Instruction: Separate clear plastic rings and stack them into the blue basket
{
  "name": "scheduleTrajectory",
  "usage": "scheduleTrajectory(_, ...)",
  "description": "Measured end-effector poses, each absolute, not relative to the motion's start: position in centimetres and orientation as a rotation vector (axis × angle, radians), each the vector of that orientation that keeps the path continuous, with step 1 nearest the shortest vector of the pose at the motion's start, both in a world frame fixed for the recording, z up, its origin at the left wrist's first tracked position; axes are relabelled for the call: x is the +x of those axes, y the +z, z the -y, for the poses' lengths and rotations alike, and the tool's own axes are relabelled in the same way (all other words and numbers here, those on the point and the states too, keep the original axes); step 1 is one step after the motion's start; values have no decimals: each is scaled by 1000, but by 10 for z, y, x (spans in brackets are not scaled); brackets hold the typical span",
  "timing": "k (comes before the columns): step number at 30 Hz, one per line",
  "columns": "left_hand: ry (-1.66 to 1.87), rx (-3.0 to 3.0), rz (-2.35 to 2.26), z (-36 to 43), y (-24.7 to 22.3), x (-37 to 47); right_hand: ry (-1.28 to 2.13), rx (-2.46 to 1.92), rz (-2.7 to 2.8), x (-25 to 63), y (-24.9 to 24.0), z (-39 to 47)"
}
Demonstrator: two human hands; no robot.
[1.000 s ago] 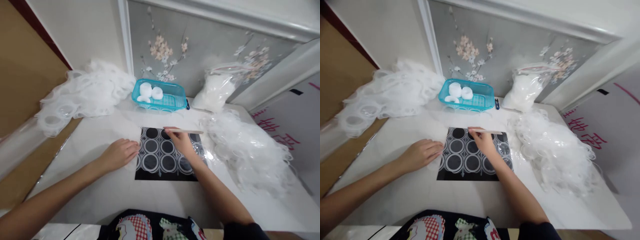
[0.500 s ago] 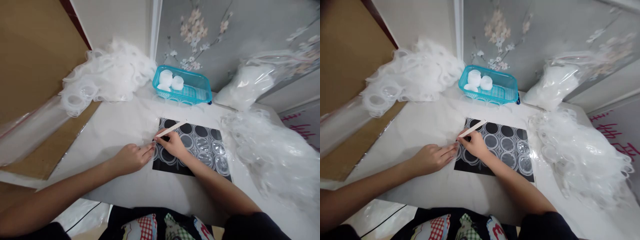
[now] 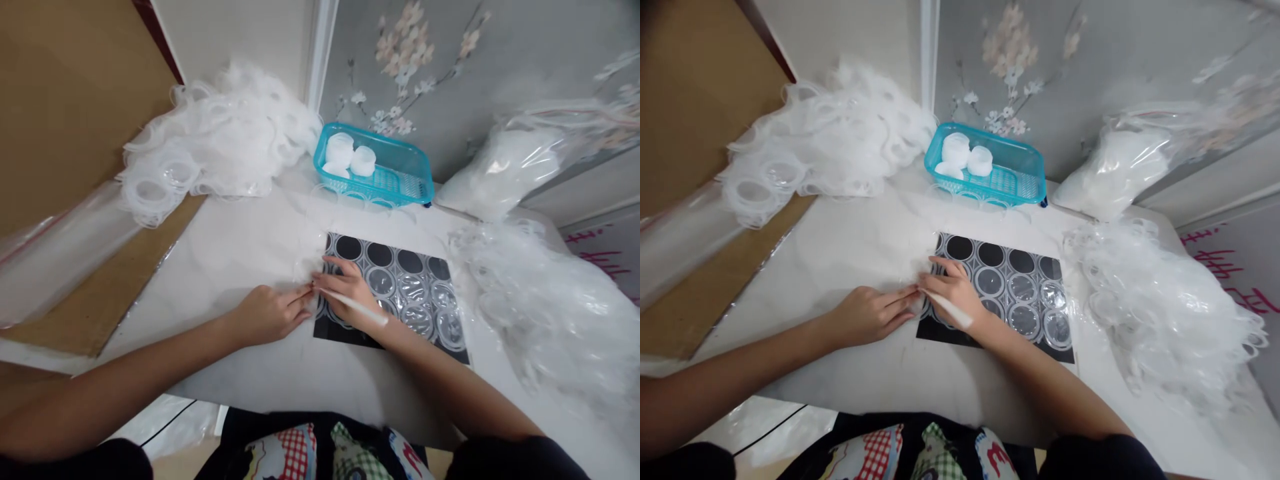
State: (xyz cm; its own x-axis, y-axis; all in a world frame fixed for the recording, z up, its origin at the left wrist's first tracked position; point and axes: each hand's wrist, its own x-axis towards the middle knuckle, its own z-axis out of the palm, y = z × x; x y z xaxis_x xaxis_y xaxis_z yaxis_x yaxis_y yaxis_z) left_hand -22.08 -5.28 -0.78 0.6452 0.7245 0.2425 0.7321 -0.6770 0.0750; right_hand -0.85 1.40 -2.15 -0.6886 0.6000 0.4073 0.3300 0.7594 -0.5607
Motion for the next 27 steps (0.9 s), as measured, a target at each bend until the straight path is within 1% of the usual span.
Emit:
scheduleTrajectory(2,-389,-2853,1267,53,-8,-221,521,-613,2501,-6,-20,-18)
scheduleTrajectory(4,-382,-2877,1279,52,-9,-221,455,-690,2463,-5,-13,-34)
scheduleTrajectory(7,-358,-2887,1312,51,-9,-224,357,-1030,1965,0,1,-68)
scheduleTrajectory(9,-362,-2880,1334,50,-8,-226,384,-1151,1666,8,9,-79)
scheduleTrajectory(10,-374,-2871,1333,49,-7,-226,442,-1169,1622,12,11,-77)
scheduleTrajectory(14,-403,-2849,1205,43,-1,-218,793,-1150,1872,30,3,-37)
scheduleTrajectory(16,-350,-2860,1114,39,1,-209,874,-1176,1933,34,-6,-18)
scheduleTrajectory(20,-205,-2892,1070,31,1,-192,863,-1215,1901,37,-17,-7)
scheduleTrajectory(27,-86,-2890,1112,31,-1,-190,881,-1197,1891,36,-20,-13)
